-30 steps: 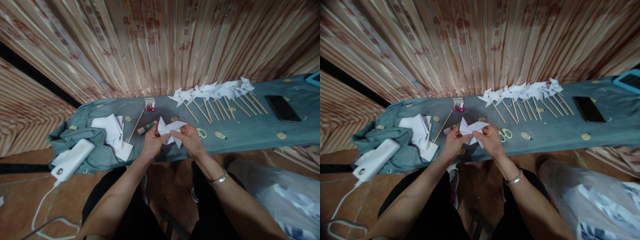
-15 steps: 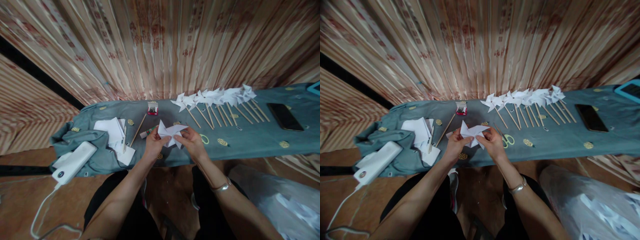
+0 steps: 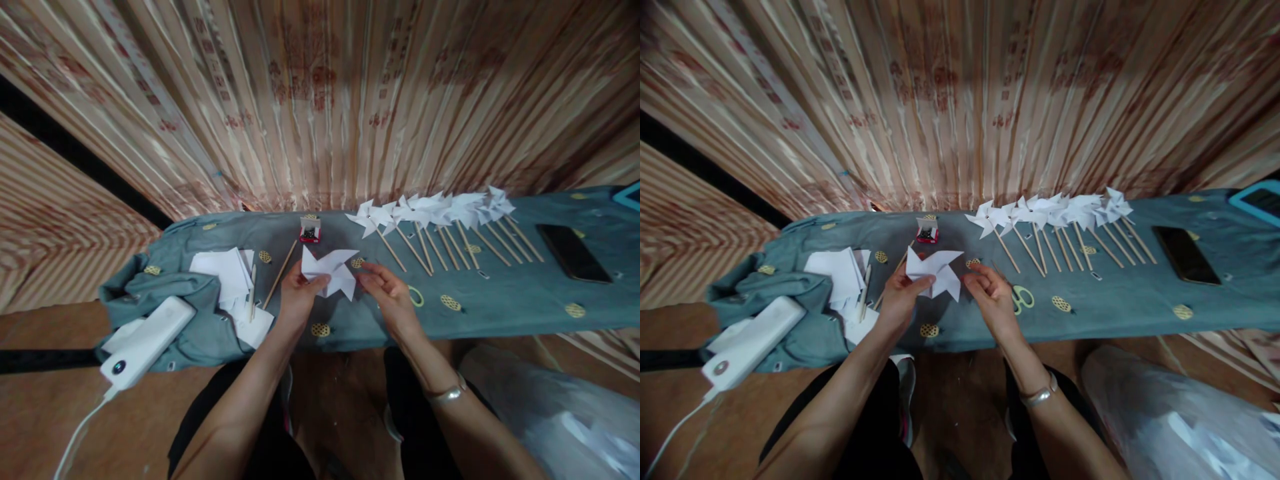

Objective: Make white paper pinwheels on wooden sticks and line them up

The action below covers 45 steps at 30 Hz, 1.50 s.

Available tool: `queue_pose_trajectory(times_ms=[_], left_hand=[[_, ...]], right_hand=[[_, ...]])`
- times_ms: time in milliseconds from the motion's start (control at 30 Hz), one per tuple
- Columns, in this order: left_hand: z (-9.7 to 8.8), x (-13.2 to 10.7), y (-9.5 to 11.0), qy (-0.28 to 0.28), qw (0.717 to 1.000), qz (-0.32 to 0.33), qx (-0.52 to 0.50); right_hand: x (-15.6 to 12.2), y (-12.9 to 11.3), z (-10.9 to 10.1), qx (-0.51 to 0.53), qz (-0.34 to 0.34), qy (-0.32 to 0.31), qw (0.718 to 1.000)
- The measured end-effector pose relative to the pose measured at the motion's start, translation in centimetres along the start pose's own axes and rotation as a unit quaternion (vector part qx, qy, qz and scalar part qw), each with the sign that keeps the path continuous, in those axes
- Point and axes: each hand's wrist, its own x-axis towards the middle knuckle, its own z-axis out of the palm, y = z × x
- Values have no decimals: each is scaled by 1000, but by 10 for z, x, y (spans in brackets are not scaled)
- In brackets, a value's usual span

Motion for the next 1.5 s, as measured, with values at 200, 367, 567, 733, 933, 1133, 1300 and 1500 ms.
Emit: queue_pose_trajectory(times_ms=[200, 367, 567, 733, 933, 1133, 1300, 1500], left_hand=[[-19, 19, 39, 51, 995, 75, -43], [-39, 28, 67, 101, 983, 138, -61], [-55, 28, 77, 115, 978, 151, -83], [-58, 25, 77, 109, 982, 135, -79], [-63, 25, 76, 106, 983, 120, -93], [-67, 24, 74, 101, 987, 101, -74], [-66, 22, 73, 99, 988, 101, -67], [-66, 21, 72, 106, 988, 91, -67]], right_hand=[[8, 15, 3, -83, -51, 8, 995], [17, 12, 19, -264, -152, 5, 952], [67, -12, 61, -482, -288, -36, 827], [118, -18, 98, -627, -264, -110, 725], [140, -12, 114, -681, -240, -164, 672], [152, -11, 115, -700, -234, -179, 650], [155, -10, 122, -712, -237, -187, 634], [154, -4, 125, -703, -245, -197, 638]])
